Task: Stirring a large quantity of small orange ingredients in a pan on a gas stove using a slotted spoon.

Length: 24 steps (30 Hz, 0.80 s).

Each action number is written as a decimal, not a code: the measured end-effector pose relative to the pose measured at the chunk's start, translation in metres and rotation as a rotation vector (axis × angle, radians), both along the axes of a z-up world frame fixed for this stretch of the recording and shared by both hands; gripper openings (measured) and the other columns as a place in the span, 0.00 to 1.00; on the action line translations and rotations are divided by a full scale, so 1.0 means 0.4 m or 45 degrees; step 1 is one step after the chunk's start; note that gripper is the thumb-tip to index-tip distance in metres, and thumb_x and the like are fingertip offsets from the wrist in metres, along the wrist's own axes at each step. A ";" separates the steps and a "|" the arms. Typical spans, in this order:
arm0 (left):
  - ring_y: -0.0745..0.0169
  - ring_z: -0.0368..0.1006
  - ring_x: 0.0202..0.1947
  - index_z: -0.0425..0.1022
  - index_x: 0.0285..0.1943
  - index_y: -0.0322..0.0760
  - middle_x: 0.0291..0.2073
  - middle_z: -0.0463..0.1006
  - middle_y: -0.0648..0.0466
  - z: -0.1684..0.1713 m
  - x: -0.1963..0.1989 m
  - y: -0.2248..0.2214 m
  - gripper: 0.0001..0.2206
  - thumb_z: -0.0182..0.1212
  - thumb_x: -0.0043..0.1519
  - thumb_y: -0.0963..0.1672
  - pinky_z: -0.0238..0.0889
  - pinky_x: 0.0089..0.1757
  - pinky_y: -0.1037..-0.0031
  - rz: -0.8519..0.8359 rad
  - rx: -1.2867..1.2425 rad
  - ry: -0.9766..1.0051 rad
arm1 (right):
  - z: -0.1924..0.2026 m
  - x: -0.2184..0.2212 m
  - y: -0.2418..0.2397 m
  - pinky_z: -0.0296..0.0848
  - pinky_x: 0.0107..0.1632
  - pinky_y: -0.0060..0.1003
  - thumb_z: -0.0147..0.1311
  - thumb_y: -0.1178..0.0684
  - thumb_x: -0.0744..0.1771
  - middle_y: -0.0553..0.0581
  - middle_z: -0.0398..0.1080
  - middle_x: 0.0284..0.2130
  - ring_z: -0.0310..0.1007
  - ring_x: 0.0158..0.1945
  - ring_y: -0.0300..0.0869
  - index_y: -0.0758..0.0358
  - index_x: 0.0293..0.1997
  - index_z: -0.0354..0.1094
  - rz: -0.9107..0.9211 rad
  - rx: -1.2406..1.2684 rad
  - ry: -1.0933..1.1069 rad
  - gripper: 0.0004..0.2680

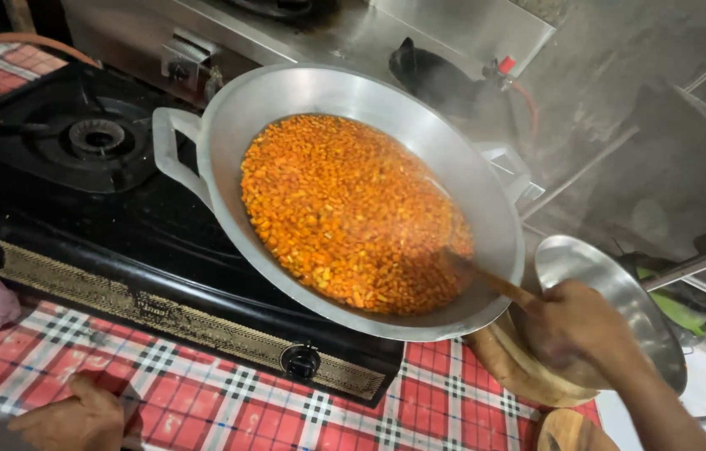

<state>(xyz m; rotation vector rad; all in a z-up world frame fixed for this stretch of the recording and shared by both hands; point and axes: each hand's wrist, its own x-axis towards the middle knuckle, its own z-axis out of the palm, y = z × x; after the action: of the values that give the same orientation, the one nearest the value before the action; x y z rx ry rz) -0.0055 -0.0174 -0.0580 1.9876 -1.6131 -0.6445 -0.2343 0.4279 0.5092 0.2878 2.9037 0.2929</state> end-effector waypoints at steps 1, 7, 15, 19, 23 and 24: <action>0.12 0.55 0.71 0.28 0.75 0.13 0.72 0.55 0.12 -0.010 0.000 -0.003 0.46 0.40 0.81 0.63 0.45 0.64 0.37 -0.010 -0.004 -0.066 | -0.014 -0.030 0.035 0.74 0.45 0.44 0.48 0.36 0.67 0.63 0.81 0.39 0.80 0.43 0.52 0.64 0.42 0.81 -0.041 -0.195 0.024 0.20; 0.09 0.57 0.70 0.29 0.74 0.10 0.71 0.55 0.11 -0.001 0.004 0.009 0.50 0.23 0.76 0.67 0.46 0.64 0.36 -0.042 -0.129 -0.061 | -0.064 -0.107 0.161 0.48 0.20 0.38 0.65 0.50 0.67 0.67 0.66 0.12 0.55 0.13 0.47 0.76 0.20 0.70 -0.057 -0.829 0.004 0.17; 0.03 0.56 0.70 0.28 0.74 0.10 0.70 0.52 0.07 -0.020 0.001 0.011 0.45 0.32 0.80 0.63 0.46 0.64 0.33 -0.080 -0.208 -0.014 | -0.062 -0.091 0.174 0.41 0.12 0.35 0.65 0.55 0.68 0.65 0.60 0.11 0.47 0.10 0.43 0.80 0.24 0.71 -0.146 -1.168 -0.067 0.15; 0.14 0.59 0.71 0.30 0.77 0.16 0.72 0.55 0.16 -0.056 -0.012 0.001 0.52 0.22 0.72 0.70 0.52 0.63 0.35 0.096 -0.240 -0.055 | -0.059 -0.092 0.136 0.39 0.13 0.35 0.66 0.50 0.67 0.62 0.62 0.12 0.50 0.10 0.43 0.74 0.23 0.71 -0.035 -1.124 -0.013 0.16; 0.08 0.57 0.70 0.30 0.75 0.12 0.72 0.53 0.12 0.004 0.001 0.025 0.50 0.22 0.73 0.67 0.50 0.62 0.31 -0.001 -0.197 -0.010 | -0.060 -0.115 0.095 0.38 0.12 0.36 0.68 0.51 0.66 0.64 0.60 0.10 0.47 0.09 0.43 0.69 0.18 0.62 0.028 -1.170 0.059 0.18; 0.08 0.57 0.70 0.30 0.75 0.12 0.72 0.53 0.12 0.017 -0.004 0.022 0.50 0.22 0.73 0.67 0.50 0.62 0.31 0.007 -0.200 -0.003 | -0.056 -0.124 0.088 0.38 0.12 0.36 0.68 0.51 0.66 0.64 0.60 0.10 0.47 0.09 0.43 0.69 0.18 0.62 0.039 -1.174 0.062 0.18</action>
<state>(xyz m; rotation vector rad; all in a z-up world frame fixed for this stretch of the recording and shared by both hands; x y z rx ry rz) -0.0070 -0.0087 -0.0513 1.8794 -1.6072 -0.4970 -0.2841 0.4632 0.4868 0.0849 2.7286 -1.0266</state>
